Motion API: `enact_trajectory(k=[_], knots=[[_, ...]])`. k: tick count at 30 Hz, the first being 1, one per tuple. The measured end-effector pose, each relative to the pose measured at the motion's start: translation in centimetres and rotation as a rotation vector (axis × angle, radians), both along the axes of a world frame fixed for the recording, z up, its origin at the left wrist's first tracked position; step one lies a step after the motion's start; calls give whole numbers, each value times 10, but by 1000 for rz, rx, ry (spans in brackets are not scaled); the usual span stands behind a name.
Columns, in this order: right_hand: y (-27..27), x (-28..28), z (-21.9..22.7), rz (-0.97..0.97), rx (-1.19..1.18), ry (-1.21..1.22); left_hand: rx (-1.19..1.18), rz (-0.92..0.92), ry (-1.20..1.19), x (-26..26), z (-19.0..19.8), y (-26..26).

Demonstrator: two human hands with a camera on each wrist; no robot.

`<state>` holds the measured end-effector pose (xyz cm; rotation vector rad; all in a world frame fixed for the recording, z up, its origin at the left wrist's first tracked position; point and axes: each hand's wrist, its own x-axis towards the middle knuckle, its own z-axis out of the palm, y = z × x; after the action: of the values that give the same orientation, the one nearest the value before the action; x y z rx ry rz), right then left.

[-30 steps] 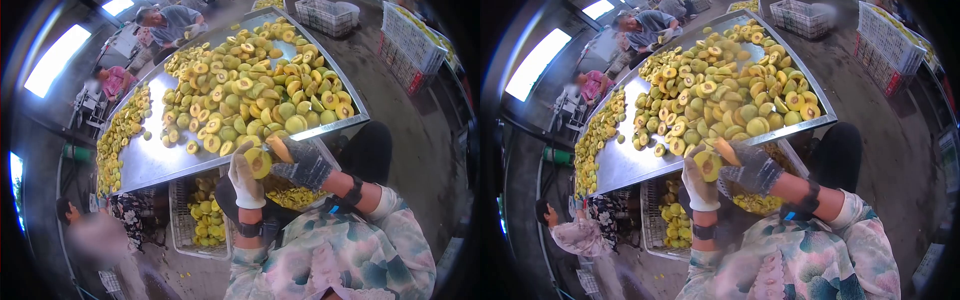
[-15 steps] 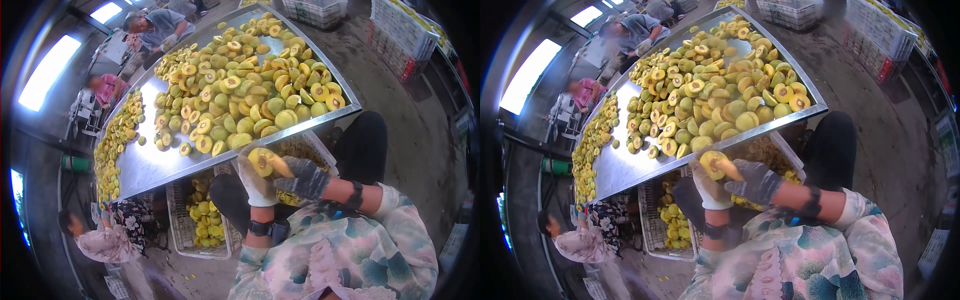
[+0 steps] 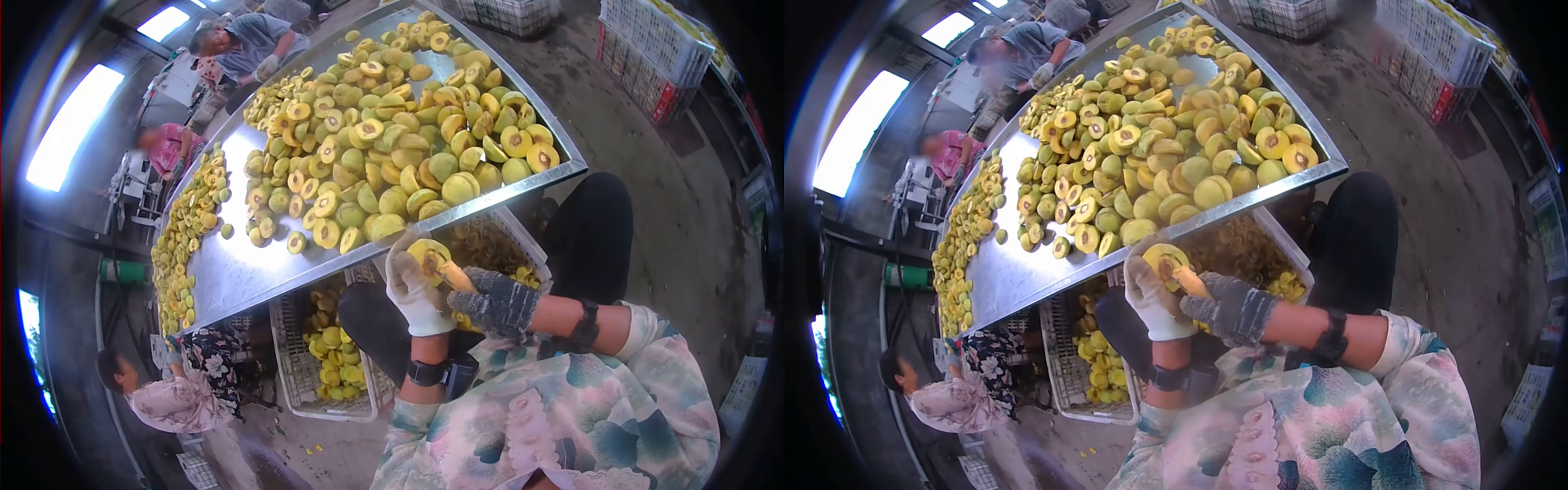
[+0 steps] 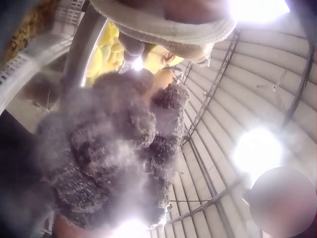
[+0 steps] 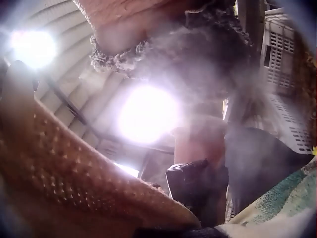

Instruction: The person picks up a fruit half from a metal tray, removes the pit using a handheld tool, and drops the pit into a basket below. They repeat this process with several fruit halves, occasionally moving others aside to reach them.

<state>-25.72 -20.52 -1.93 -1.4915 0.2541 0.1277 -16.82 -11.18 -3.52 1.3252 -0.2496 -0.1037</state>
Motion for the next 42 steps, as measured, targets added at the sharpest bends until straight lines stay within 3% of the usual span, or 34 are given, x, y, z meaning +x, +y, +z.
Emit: enact_trajectory(k=[2, 4, 7, 11, 13, 14, 16, 17, 18, 20, 21, 23, 24, 26, 28, 29, 30, 32, 33, 34, 35, 36, 38, 40, 41, 42], knots=[[-3, -2, 5, 46, 0, 10, 37, 12, -47, 1, -4, 2], [-8, -4, 10, 111, 271, 168, 19, -132, 24, 1, 6, 4], [-17, -10, 32, 170, 347, 280, 36, -299, 102, 4, 17, 6], [-24, -15, 26, 234, 454, 332, 80, -161, -11, 1, 12, 1], [-24, -19, 5, 267, 949, 297, 93, -315, 34, 6, 18, 3], [-25, -21, -5, 267, 952, 301, 95, -314, 39, 6, 20, 2], [-23, -19, -19, 382, 1368, 356, 40, -419, 178, 9, 26, 2], [-18, -19, -22, 391, 1370, 357, 8, -368, 137, 6, 27, -3], [-13, -19, -23, 308, 1347, 362, -54, -365, 269, 7, 24, -6], [-13, -17, -25, 228, 1319, 372, -251, -450, 370, 6, 22, -9], [-14, -16, -26, 235, 1391, 396, -249, -443, 373, 7, 16, -7], [-16, -15, -32, 248, 1461, 418, -66, -150, 166, 13, 3, -4], [-21, -13, -42, 362, 1423, 286, -72, -140, 159, 19, 6, 1], [-29, -10, -58, 484, 1378, 157, -275, 345, 430, 37, 20, 24], [-39, -5, -73, 474, -302, 185, -23, 428, 176, 48, 24, 67], [-45, -6, -91, 464, -302, 177, 153, 458, 177, 58, 23, 94], [-48, -8, -115, 491, -445, 161, 333, 489, 180, 68, 18, 121], [-49, -9, -119, 536, -591, 149, 1454, 784, -607, 87, -4, 160], [-45, -7, -105, 731, -660, 112, 1650, 803, -669, 80, 13, 147], [-44, -3, -109, 842, -727, -14, 1646, 811, -674, 81, 21, 136], [-42, 1, -114, 938, -788, -151, 1521, 594, -708, 84, 26, 122], [-42, 0, -122, 696, -633, -25, 1376, 390, -740, 91, 28, 104], [-41, 2, -116, 238, -237, 265, 1323, 69, -866, 97, 26, 68], [-47, 6, -101, 238, -245, 316, 1319, -243, -840, 111, 16, 36], [-50, 7, -96, 246, -241, 373, 1308, -243, -854, 116, 16, 26], [-52, 6, -96, 236, -248, 369, 1330, -312, -722, 120, 19, 17]])
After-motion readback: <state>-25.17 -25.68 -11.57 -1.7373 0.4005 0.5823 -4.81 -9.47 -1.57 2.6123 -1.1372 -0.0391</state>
